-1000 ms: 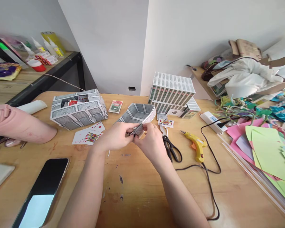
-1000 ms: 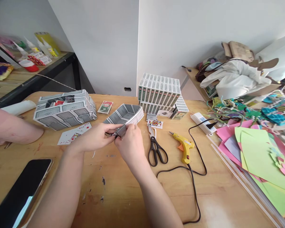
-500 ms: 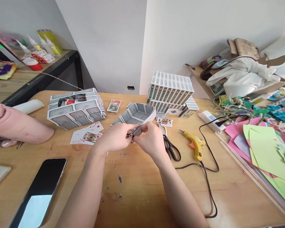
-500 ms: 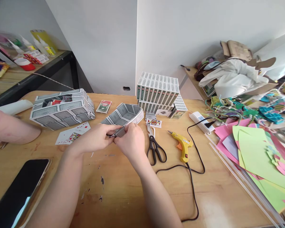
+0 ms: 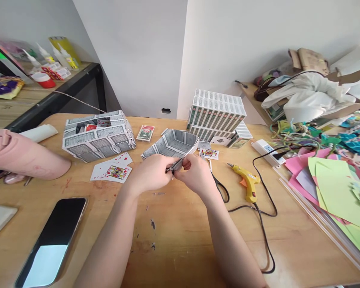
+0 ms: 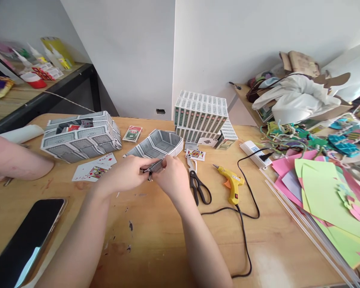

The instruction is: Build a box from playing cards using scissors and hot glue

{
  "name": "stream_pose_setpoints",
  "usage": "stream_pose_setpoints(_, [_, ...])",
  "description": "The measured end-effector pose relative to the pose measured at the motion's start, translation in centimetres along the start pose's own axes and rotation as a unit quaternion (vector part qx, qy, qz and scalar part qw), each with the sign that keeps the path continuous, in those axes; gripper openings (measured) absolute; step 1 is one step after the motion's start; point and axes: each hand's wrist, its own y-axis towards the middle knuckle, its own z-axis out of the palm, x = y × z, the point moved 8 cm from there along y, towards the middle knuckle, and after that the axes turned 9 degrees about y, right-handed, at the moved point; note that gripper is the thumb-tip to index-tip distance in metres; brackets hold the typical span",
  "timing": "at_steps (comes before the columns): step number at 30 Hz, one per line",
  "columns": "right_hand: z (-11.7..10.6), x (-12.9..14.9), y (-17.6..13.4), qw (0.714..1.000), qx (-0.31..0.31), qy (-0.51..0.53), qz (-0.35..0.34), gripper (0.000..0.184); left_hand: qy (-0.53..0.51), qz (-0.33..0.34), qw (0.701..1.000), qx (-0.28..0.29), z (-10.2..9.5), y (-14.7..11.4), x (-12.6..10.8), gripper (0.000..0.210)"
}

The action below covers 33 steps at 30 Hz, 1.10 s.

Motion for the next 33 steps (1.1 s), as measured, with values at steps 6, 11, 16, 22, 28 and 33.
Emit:
stream_pose_setpoints(6, [-0.7, 0.1, 0.3, 0.999, -0.015, -0.029, 0.008, 0.026, 0.007, 0.021, 1.000, 0.010, 0.2, -0.2, -1.0, 0.032])
stream_pose_setpoints(11, [-0.8, 1.1, 0.4, 0.998, -0.042, -0.008, -0.055, 0.032, 0.020, 0.033, 0.999, 0.021, -0.3, -0.4, -1.6, 0.024])
stream_pose_setpoints(16, [-0.2, 1.5, 0.4, 0.995, -0.034, 0.028, -0.090, 0.033, 0.035, 0.047, 0.998, 0.024, -0.5, -0.5, -1.6, 0.018])
stream_pose_setpoints(22, [0.1, 2.1, 0.2, 0.990, -0.017, 0.064, -0.121, 0.031, -0.017, 0.035, 0.999, -0.012, -1.3, -0.6, -0.9, 0.030])
stream_pose_setpoints(28, [0.2, 1.9, -0.1, 0.988, -0.038, 0.092, -0.116, 0.027, -0.074, -0.024, 0.994, -0.075, -2.5, -0.5, 1.0, 0.047])
stream_pose_setpoints(33, [0.3, 1.9, -0.2, 0.986, -0.082, 0.078, -0.122, 0.029, -0.122, -0.039, 0.987, -0.094, -2.5, -0.3, 1.3, 0.051])
